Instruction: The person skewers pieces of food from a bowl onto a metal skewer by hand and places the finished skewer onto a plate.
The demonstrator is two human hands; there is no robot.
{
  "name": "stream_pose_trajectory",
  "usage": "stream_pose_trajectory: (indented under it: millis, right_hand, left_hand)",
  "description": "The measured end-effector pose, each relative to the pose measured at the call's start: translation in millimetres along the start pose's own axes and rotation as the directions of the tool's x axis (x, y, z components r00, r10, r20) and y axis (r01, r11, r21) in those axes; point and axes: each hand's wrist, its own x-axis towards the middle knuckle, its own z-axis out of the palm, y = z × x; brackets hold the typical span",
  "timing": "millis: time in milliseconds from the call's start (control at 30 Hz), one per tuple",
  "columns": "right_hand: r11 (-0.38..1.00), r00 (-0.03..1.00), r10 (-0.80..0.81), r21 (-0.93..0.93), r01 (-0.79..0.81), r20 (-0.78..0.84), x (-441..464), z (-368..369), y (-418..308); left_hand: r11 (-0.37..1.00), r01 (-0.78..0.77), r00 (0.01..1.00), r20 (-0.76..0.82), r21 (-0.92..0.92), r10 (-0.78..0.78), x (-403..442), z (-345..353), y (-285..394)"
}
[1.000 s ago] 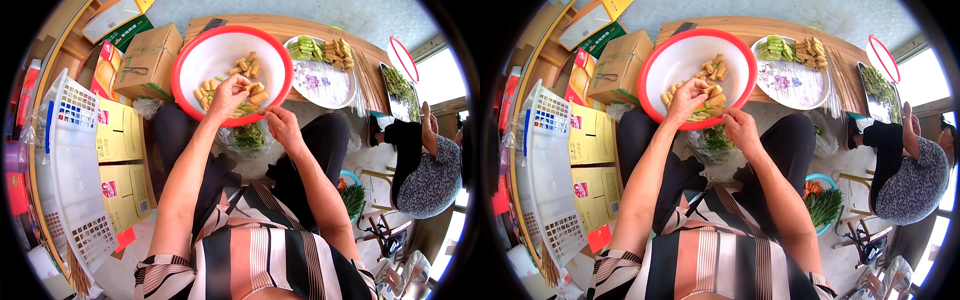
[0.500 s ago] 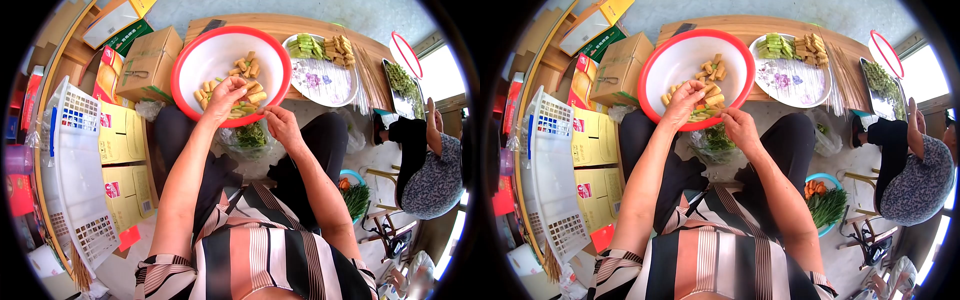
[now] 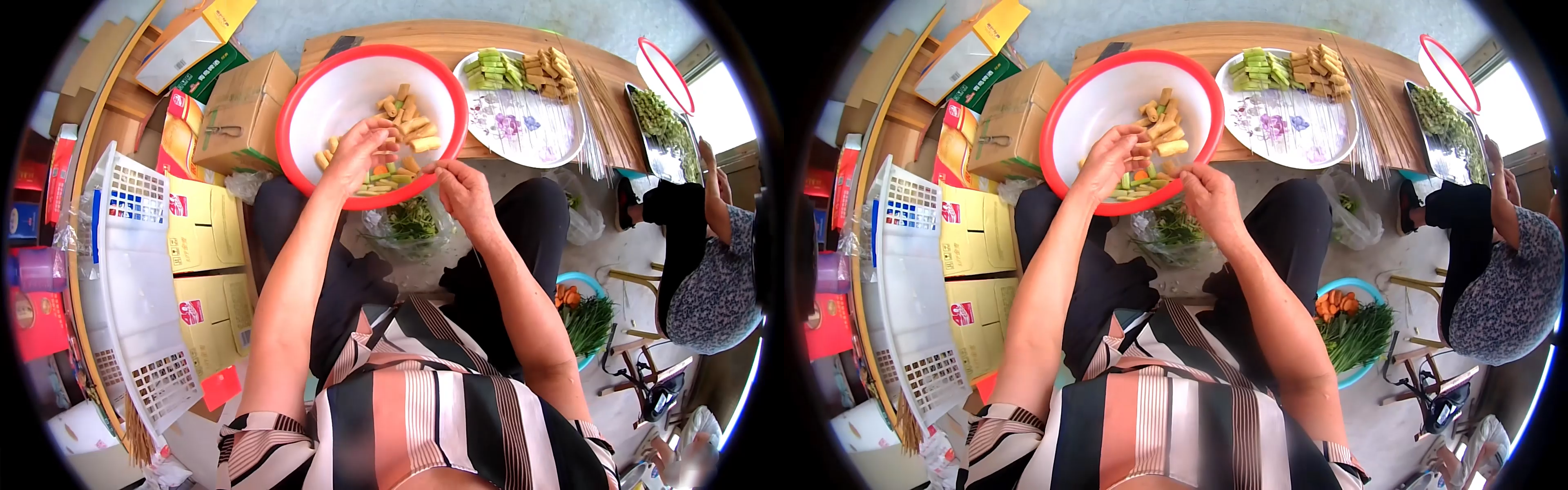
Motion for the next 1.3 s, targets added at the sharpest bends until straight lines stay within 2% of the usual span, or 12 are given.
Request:
stream_pose_trajectory:
  millis: [67, 133, 200, 267, 400, 500, 533, 600, 733, 800, 1133, 1300]
  right_hand:
    - [0.997, 0.999, -0.015, 0.079, 0.017, -0.035, 3, -7, 1]
    - [0.996, 0.999, 0.004, 0.094, -0.001, -0.037, 1, -8, -8]
    - [0.993, 0.999, 0.021, 0.116, -0.017, -0.032, 1, -10, -8]
    - [0.995, 0.999, 0.008, 0.103, -0.004, -0.037, 1, -11, -9]
    - [0.997, 0.999, -0.026, 0.075, 0.029, -0.046, -2, -14, -7]
    - [0.998, 0.999, -0.012, 0.064, 0.015, -0.042, -4, -17, -7]
    - [0.998, 0.999, -0.015, 0.062, 0.018, -0.043, -4, -17, -8]
    - [0.998, 0.999, 0.001, 0.069, 0.002, -0.038, -5, -17, -8]
    - [0.996, 1.000, 0.015, 0.084, -0.014, -0.007, -10, -15, -15]
    - [0.998, 0.998, 0.039, 0.047, -0.041, 0.048, -12, -11, -20]
    - [0.999, 0.969, 0.044, -0.007, -0.043, 0.245, -18, 10, -4]
    - [0.998, 0.967, 0.059, -0.043, -0.050, 0.246, -16, 12, 1]
  left_hand:
    - [0.983, 0.056, 0.997, -0.070, 0.173, -0.044, 10, -1, 4]
    - [0.700, 0.153, 0.987, -0.074, 0.698, -0.142, 25, 0, -4]
    - [0.627, 0.155, 0.985, -0.067, 0.763, -0.161, 43, -8, -27]
    - [0.263, -0.145, 0.986, 0.161, 0.954, -0.041, 55, -8, -45]
    - [0.237, -0.065, 0.981, 0.105, 0.969, -0.163, 59, -3, -66]
    - [0.216, 0.017, 0.993, 0.008, 0.976, -0.117, 55, 3, -65]
    - [0.217, 0.015, 0.993, 0.010, 0.976, -0.113, 52, 6, -61]
    - [0.448, 0.161, 0.985, -0.172, 0.879, -0.016, 47, 11, -53]
    - [0.539, 0.072, 0.986, -0.142, 0.839, 0.090, 45, -7, -28]
    - [0.940, 0.175, 0.966, -0.238, 0.293, -0.106, 14, 1, 18]
    - [0.989, 0.080, 0.985, -0.140, -0.125, -0.098, -33, -42, 28]
    - [0.994, 0.025, 0.989, -0.141, -0.109, -0.040, -35, -38, 27]
